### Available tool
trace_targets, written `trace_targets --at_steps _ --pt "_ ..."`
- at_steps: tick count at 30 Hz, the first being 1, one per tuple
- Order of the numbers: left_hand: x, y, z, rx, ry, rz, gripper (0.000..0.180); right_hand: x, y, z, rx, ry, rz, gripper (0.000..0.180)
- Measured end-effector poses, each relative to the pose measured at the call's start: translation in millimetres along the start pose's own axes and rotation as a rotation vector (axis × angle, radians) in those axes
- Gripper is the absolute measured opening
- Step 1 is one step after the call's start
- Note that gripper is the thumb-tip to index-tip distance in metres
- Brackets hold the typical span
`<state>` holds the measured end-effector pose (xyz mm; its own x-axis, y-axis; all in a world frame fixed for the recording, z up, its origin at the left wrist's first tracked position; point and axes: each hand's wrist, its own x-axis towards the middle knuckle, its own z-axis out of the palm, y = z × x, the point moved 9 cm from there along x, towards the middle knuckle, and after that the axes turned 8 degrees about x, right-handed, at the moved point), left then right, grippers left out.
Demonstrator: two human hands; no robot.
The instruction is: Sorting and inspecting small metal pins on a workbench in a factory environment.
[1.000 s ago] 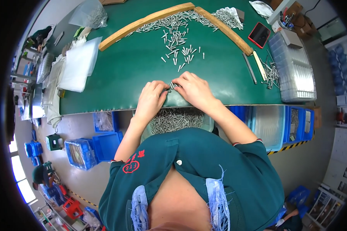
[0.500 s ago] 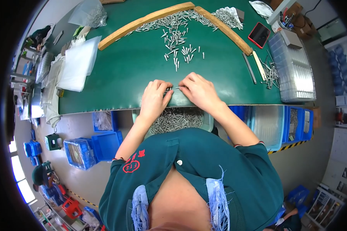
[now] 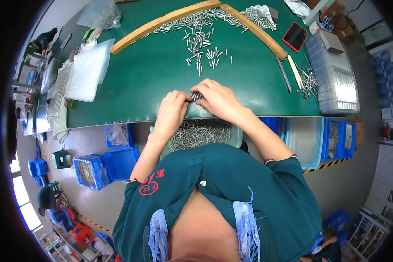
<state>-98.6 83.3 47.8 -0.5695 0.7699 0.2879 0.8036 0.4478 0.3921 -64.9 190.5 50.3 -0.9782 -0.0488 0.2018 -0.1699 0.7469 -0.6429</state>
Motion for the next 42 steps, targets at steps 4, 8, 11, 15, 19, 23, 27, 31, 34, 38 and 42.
trace_targets --at_steps 4,8,11,15,19,23,27,31,34,38,42 --pt "2.0 -4.2 -3.5 -0.172 0.047 -0.031 0.018 -0.5 3.2 -1.5 0.118 -0.032 0.004 0.037" --pt "4.2 -9.3 -6.4 -0.115 0.010 -0.086 0.021 -0.2 -0.2 -3.7 0.138 -0.028 0.010 0.038" --pt "5.5 -2.3 -8.1 0.020 -0.016 -0.058 0.021 -1.7 -7.8 -5.1 -0.034 0.034 -0.011 0.036" --pt "0.8 1.8 -6.0 0.038 -0.024 -0.035 0.019 -4.1 -3.8 0.3 -0.068 0.001 -0.002 0.034" --pt "0.2 0.3 -2.8 0.044 -0.006 0.001 0.018 -5.4 -4.3 1.9 -0.031 -0.051 -0.028 0.031" --pt "0.2 -1.0 0.6 -0.023 -0.021 -0.017 0.020 -8.9 -0.6 -7.3 0.077 -0.010 0.016 0.028" --pt "2.3 4.1 -3.7 -0.041 -0.019 -0.019 0.019 -9.7 1.5 -7.3 0.082 -0.046 0.015 0.027" --pt "4.6 8.7 -3.0 -0.001 0.001 -0.005 0.017 -9.1 4.5 -2.7 0.031 -0.056 0.012 0.026" --pt "4.5 7.4 -2.8 0.029 0.017 -0.021 0.014 -10.0 5.8 -4.6 0.024 -0.020 0.008 0.024" --pt "2.7 7.4 -2.5 0.050 0.044 -0.011 0.012 -8.0 -4.6 -8.5 -0.003 0.009 -0.009 0.023" --pt "2.1 7.6 -5.9 0.077 0.064 -0.013 0.011 -7.7 -1.0 -4.0 -0.056 -0.015 -0.004 0.024"
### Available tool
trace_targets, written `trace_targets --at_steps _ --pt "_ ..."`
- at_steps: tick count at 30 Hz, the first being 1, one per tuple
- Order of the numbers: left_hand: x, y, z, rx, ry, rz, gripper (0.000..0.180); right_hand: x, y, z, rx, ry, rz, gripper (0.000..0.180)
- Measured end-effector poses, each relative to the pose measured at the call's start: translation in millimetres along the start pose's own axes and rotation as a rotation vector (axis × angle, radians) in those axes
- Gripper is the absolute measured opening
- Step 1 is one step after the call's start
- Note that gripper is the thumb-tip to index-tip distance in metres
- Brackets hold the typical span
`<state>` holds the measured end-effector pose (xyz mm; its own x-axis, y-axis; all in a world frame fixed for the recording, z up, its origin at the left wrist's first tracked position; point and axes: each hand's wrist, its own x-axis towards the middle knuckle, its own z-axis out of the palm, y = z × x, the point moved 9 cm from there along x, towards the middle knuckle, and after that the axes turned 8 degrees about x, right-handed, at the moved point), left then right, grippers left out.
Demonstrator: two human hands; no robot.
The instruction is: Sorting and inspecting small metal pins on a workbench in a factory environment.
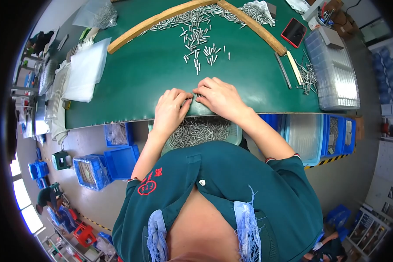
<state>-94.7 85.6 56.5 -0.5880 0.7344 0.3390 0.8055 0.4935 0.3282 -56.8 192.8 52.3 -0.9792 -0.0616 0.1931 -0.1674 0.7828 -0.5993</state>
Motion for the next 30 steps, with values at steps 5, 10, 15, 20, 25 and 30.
trace_targets --at_steps 5,10,15,20,25,30 --pt "-0.9 -6.8 2.0 -0.059 -0.018 -0.066 0.012 0.2 -4.9 -3.6 0.039 0.039 -0.032 0.027" --pt "-7.4 -21.4 5.8 -0.235 -0.048 -0.224 0.015 4.5 -16.3 -2.7 -0.045 0.088 -0.106 0.025" --pt "-25.9 -25.0 9.7 -0.629 -0.147 -0.446 0.015 1.5 -15.5 0.8 -0.117 0.151 -0.176 0.017" --pt "-73.9 10.3 65.8 -1.422 -0.687 -0.645 0.032 -13.3 -18.9 -4.6 -0.072 0.130 -0.222 0.015" --pt "-76.2 29.3 89.0 -2.082 -0.719 -0.928 0.034 -30.6 -26.8 0.5 -0.064 0.032 -0.208 0.017" --pt "-77.0 29.2 101.4 -2.112 -0.739 -0.882 0.029 -41.3 -35.5 -1.5 0.004 -0.017 -0.161 0.023"
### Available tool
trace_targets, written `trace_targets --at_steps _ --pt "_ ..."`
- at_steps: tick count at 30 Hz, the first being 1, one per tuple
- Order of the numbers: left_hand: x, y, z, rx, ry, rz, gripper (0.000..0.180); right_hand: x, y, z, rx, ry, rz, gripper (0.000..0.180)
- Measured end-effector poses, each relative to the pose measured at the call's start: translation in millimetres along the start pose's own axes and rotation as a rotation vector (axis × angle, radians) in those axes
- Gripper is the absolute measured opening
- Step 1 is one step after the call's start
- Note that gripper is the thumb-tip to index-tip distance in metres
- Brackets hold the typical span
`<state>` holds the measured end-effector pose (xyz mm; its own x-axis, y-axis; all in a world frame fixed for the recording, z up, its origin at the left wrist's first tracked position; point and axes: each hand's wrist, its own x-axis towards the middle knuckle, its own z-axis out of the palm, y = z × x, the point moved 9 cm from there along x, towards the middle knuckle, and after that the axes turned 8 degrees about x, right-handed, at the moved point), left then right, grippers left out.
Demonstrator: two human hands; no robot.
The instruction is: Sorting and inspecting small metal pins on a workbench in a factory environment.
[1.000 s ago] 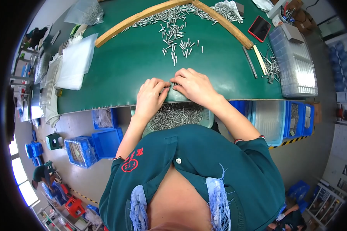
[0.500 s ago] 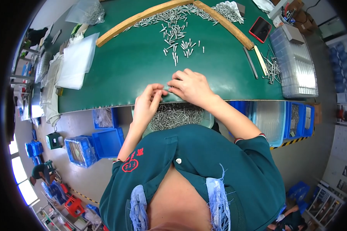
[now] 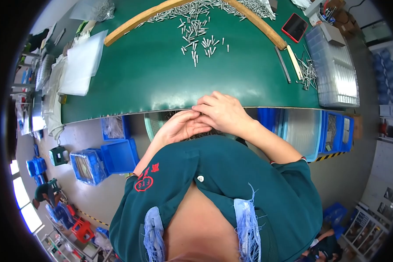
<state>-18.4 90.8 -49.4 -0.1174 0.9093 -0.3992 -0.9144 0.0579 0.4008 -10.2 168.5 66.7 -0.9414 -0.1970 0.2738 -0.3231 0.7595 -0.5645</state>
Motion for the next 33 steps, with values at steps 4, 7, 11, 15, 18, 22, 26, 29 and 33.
trace_targets --at_steps 4,7,11,15,18,22,26,29,33 --pt "-3.4 3.9 7.0 0.128 0.097 0.013 0.031 -3.4 12.9 2.0 0.142 -0.063 0.173 0.030" --pt "-2.4 1.3 7.5 0.261 0.120 0.022 0.033 -5.5 17.9 3.9 0.153 -0.082 0.230 0.032" --pt "-6.5 4.8 10.4 0.505 0.148 0.043 0.033 -6.2 19.7 2.1 0.186 -0.049 0.224 0.034" --pt "-11.9 17.9 17.0 0.649 0.135 0.099 0.031 -5.2 26.3 5.3 0.520 -0.060 0.296 0.041" --pt "-20.0 32.0 26.4 0.764 0.144 0.152 0.030 -2.1 25.6 1.8 0.713 -0.029 0.354 0.040" --pt "-28.9 44.5 36.3 0.820 0.174 0.170 0.031 1.3 26.1 5.7 0.940 -0.034 0.433 0.038" --pt "-31.7 48.8 37.6 0.843 0.198 0.153 0.031 5.6 24.1 3.9 0.957 -0.043 0.401 0.034" --pt "-32.7 50.2 38.9 0.838 0.197 0.157 0.030 7.4 22.6 4.0 1.002 -0.060 0.429 0.031" --pt "-34.7 51.6 41.2 0.899 0.203 0.179 0.029 6.8 23.2 3.7 0.976 -0.049 0.441 0.029"
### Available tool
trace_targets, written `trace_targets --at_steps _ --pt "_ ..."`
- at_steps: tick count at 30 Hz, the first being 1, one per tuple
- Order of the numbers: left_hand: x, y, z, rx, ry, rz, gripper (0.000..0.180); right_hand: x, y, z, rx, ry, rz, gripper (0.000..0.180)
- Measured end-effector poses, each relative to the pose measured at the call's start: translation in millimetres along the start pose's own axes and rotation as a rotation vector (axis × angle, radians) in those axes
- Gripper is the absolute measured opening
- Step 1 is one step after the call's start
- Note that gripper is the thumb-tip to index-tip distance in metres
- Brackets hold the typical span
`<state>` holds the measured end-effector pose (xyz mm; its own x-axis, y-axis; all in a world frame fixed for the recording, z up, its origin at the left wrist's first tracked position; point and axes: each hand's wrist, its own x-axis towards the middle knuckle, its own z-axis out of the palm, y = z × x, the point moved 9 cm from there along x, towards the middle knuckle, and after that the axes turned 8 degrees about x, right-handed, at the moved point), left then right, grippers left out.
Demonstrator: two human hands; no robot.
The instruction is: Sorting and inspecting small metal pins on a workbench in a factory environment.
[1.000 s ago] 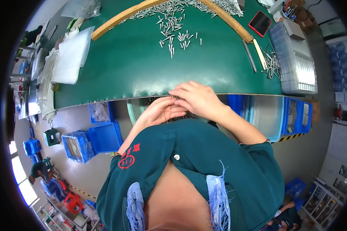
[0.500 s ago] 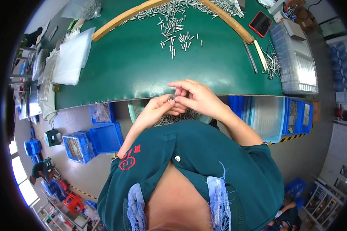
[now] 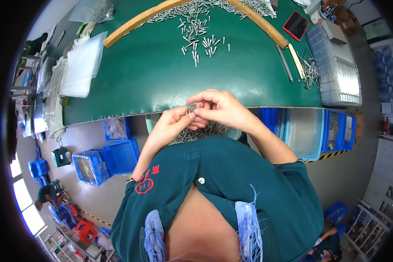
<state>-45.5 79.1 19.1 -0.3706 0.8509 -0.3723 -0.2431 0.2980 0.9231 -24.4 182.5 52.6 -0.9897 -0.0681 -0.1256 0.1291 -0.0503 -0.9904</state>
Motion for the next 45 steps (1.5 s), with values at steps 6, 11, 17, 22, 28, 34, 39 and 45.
trace_targets --at_steps 6,11,17,22,28,34,39,45 --pt "-0.9 4.5 -1.6 0.037 0.021 0.039 0.029 0.8 -1.0 -0.4 -0.025 0.001 0.005 0.025" --pt "-0.2 -1.2 -0.9 -0.021 -0.026 -0.034 0.031 4.4 9.6 -0.4 0.040 -0.065 0.070 0.023" --pt "-0.7 -2.5 -2.1 -0.021 -0.015 -0.045 0.031 5.5 15.8 4.5 0.237 -0.132 0.124 0.025" --pt "-1.7 -2.5 -3.7 -0.004 -0.001 -0.041 0.029 4.9 3.0 1.2 0.015 -0.061 0.028 0.021" --pt "-2.7 1.3 -6.8 0.068 0.074 0.004 0.024 4.0 3.0 0.4 0.009 -0.021 0.036 0.018" --pt "-4.3 3.2 -9.2 0.139 0.105 0.051 0.024 2.5 4.4 1.7 0.021 -0.023 0.042 0.018" --pt "-5.3 6.0 -10.2 0.191 0.119 0.054 0.025 2.3 2.5 2.0 0.003 -0.030 0.034 0.018" --pt "-3.3 3.9 -14.4 0.236 0.137 0.048 0.026 1.0 -8.8 3.0 -0.096 -0.012 -0.049 0.018"
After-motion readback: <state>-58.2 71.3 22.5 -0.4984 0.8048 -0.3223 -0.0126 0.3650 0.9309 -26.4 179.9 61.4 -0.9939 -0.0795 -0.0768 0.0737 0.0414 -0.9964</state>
